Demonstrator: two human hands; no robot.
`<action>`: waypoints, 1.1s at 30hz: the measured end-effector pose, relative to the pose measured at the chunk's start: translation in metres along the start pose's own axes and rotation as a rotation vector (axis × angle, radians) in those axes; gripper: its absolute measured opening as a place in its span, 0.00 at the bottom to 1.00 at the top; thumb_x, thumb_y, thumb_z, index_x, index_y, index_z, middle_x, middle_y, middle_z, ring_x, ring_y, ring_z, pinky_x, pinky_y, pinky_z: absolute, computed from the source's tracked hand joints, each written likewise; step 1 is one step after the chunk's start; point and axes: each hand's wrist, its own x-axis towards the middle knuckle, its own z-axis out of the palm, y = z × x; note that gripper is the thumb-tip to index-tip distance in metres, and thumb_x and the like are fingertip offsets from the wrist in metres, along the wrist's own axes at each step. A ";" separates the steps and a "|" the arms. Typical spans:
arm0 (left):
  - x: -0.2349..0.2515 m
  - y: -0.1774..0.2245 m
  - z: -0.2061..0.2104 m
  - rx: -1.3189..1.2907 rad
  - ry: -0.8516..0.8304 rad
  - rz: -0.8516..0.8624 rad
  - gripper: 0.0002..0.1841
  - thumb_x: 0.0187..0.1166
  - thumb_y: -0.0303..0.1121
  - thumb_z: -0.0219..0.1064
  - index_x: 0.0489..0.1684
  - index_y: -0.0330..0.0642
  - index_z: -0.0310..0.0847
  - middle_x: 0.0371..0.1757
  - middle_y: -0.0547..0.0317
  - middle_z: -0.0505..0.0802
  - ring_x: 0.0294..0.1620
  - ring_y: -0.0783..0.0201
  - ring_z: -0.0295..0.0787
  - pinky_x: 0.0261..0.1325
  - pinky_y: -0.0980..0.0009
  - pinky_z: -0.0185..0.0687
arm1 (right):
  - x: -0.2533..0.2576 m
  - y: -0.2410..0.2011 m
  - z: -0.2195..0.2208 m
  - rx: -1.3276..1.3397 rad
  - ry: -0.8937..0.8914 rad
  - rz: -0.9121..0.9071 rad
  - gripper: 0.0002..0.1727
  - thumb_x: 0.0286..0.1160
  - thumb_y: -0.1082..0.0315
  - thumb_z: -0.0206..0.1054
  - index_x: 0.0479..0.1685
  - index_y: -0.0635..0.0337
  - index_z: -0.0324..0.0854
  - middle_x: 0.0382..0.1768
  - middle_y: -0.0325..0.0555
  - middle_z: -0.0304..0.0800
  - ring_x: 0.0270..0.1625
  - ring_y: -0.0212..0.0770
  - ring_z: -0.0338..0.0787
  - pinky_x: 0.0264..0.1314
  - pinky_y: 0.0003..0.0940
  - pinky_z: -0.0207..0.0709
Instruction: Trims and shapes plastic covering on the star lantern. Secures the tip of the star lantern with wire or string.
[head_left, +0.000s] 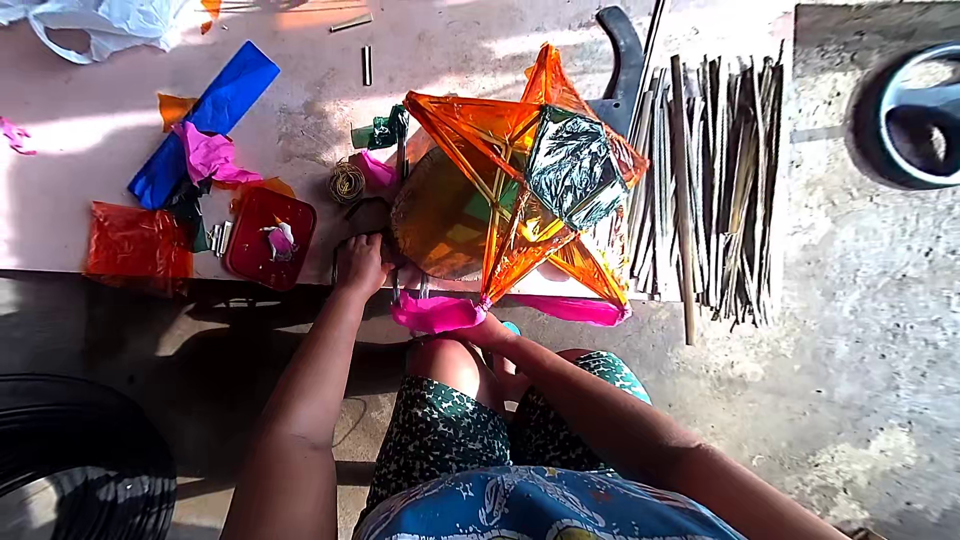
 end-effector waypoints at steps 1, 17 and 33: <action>0.000 0.000 0.000 0.003 -0.002 -0.005 0.34 0.76 0.38 0.77 0.81 0.34 0.72 0.72 0.30 0.82 0.81 0.34 0.72 0.81 0.40 0.68 | -0.008 -0.010 -0.011 -0.107 -0.052 0.042 0.26 0.79 0.52 0.71 0.61 0.67 0.85 0.58 0.61 0.90 0.63 0.55 0.89 0.73 0.57 0.75; -0.178 0.157 -0.070 -1.014 -0.070 0.500 0.24 0.97 0.39 0.43 0.69 0.30 0.79 0.48 0.48 0.96 0.45 0.65 0.94 0.55 0.65 0.90 | -0.219 -0.089 -0.064 0.771 0.250 -0.518 0.11 0.82 0.79 0.56 0.49 0.63 0.85 0.38 0.39 0.94 0.40 0.32 0.94 0.51 0.30 0.89; -0.290 0.195 -0.084 -1.220 -0.462 0.577 0.13 0.89 0.26 0.51 0.36 0.42 0.81 0.15 0.75 0.74 0.14 0.81 0.67 0.24 0.84 0.73 | -0.304 -0.081 -0.034 0.758 0.418 -0.913 0.10 0.75 0.76 0.66 0.32 0.53 0.92 0.35 0.33 0.94 0.37 0.25 0.88 0.46 0.24 0.83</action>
